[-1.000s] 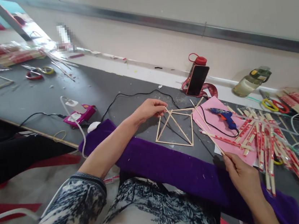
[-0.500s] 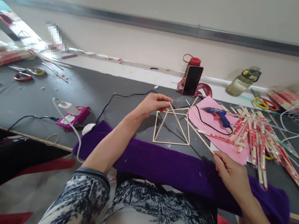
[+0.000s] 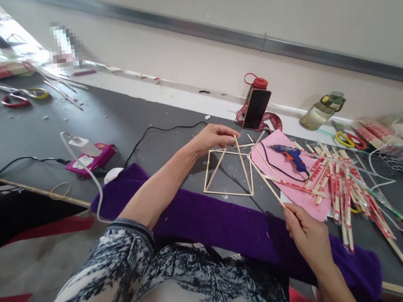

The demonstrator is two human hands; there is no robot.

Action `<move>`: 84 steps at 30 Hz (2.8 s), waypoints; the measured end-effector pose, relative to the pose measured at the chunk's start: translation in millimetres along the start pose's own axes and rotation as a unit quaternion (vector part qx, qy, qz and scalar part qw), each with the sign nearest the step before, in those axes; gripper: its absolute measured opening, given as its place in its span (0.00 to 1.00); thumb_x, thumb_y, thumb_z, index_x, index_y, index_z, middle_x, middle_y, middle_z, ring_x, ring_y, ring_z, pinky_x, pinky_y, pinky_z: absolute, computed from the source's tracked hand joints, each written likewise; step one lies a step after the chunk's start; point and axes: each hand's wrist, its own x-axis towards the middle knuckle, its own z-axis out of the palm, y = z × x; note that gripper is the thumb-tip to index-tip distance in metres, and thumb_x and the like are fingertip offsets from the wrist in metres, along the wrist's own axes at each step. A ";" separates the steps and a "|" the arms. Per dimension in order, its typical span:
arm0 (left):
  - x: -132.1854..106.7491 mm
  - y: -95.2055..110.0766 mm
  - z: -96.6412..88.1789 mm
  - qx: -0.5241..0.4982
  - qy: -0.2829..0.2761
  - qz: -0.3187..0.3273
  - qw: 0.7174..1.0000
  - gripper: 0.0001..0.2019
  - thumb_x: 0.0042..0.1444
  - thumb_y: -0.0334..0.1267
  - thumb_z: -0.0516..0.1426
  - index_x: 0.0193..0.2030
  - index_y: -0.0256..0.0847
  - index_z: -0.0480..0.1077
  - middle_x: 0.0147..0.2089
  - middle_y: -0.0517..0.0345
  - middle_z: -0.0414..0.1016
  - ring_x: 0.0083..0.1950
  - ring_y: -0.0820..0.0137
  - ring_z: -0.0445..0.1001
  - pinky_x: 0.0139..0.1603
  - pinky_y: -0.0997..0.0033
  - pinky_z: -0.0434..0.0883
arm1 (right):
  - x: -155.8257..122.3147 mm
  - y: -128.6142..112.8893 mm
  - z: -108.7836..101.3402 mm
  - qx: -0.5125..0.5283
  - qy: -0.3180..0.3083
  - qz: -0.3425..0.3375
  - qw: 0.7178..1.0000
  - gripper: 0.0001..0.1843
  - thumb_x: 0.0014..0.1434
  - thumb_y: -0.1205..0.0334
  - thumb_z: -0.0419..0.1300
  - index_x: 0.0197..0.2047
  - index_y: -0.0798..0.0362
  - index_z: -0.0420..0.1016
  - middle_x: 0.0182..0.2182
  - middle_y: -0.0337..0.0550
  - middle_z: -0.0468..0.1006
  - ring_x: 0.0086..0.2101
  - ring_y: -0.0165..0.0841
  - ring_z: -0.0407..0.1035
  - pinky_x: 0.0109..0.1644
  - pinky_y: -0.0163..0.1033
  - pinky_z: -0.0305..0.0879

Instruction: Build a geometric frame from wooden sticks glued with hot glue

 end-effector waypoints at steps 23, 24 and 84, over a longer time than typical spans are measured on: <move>2.7 -13.2 2.1 -0.008 -0.063 0.032 0.997 0.08 0.47 0.36 0.65 0.36 0.37 0.80 0.41 0.53 0.81 0.42 0.75 0.76 0.52 0.71 0.69 | 13.4 4.0 8.0 -0.036 -0.017 0.021 0.999 0.22 0.60 0.42 0.54 0.42 0.51 0.78 0.19 0.34 0.71 0.18 0.30 0.68 0.26 0.34 0.66; 2.7 -12.7 2.1 -0.007 -0.066 0.029 0.997 0.08 0.48 0.36 0.65 0.36 0.37 0.80 0.41 0.53 0.81 0.42 0.74 0.76 0.52 0.70 0.69 | 14.1 4.8 7.0 -0.044 -0.017 0.020 0.999 0.23 0.60 0.42 0.54 0.43 0.51 0.78 0.19 0.34 0.71 0.19 0.30 0.68 0.27 0.35 0.66; 15.4 -18.0 2.0 -0.033 -0.129 0.020 0.991 0.09 0.47 0.33 0.64 0.37 0.33 0.79 0.34 0.54 0.80 0.36 0.75 0.75 0.45 0.73 0.70 | 130.7 -113.6 61.8 0.261 0.004 -0.098 0.960 0.19 0.48 0.56 0.68 0.43 0.53 0.73 0.35 0.42 0.79 0.34 0.34 0.73 0.40 0.41 0.69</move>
